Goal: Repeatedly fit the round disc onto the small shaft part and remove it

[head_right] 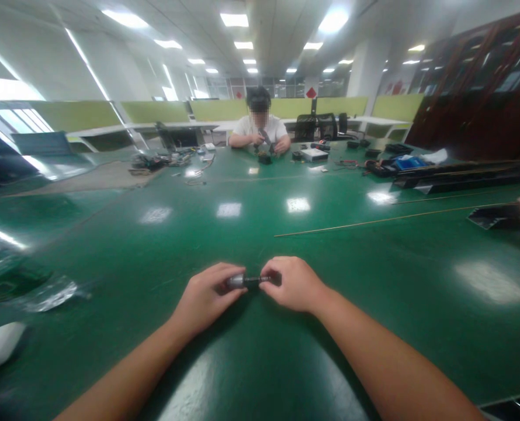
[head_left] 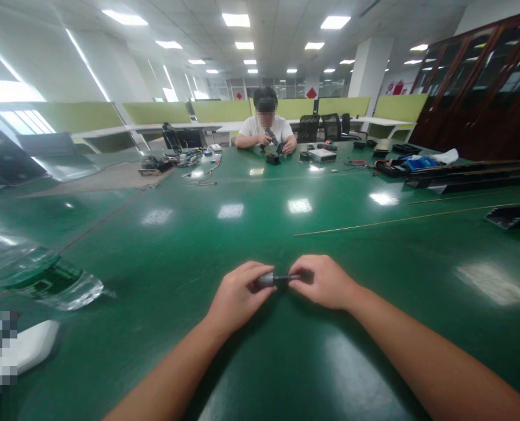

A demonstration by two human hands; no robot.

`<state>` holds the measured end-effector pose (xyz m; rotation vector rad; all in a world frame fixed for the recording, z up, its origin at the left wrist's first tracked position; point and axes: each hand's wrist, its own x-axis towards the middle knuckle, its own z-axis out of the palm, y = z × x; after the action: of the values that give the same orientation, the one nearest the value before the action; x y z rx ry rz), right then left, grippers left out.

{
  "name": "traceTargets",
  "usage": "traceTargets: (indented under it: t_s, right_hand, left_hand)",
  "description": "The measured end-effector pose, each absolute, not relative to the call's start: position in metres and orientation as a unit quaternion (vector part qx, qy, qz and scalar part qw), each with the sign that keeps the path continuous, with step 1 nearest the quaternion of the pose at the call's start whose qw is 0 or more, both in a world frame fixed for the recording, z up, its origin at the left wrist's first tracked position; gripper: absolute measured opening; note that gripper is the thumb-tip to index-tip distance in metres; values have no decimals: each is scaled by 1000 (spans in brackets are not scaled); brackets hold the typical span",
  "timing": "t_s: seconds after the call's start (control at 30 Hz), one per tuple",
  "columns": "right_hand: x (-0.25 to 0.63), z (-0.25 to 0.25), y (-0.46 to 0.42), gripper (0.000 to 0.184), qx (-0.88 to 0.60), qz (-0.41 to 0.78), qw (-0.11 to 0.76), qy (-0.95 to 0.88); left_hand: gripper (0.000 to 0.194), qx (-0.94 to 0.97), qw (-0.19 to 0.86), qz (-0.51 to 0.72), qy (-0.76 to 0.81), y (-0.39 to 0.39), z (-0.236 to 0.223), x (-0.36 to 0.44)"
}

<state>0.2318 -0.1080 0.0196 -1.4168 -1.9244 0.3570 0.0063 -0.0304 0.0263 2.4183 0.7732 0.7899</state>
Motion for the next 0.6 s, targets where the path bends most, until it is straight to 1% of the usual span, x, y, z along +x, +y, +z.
traceTargets:
  t_s: [0.13,0.2,0.33,0.4,0.43,0.5,0.6]
  right_hand:
    - [239,21,-105,9,-561,129,364,-732]
    - [242,21,-103,10,-569,129,366,-725]
    - [244,15,-99,12,-581,148,359,-716]
    - [244,12,-97,13,-582,154,358,-714]
    - [244,11,-96,14,-581,156,359,-713]
    - [244,10,-95,14,-580,159,362,-713]
    - [243,10,-94,15,-579,161,362,-713]
  left_hand:
    - [25,876,215,303,306,-26,26,3]
    - [26,859,229,310,336,-24,28,1]
    - [45,768,382,307,412,-20,38,-6]
    - [54,731,426,314,432,-18,49,-13]
    - [58,724,423,325,438,-17,54,-20]
    - [63,729,379,348,452,-15,64,-40]
    - [64,748,263,316,521,-16,69,-88]
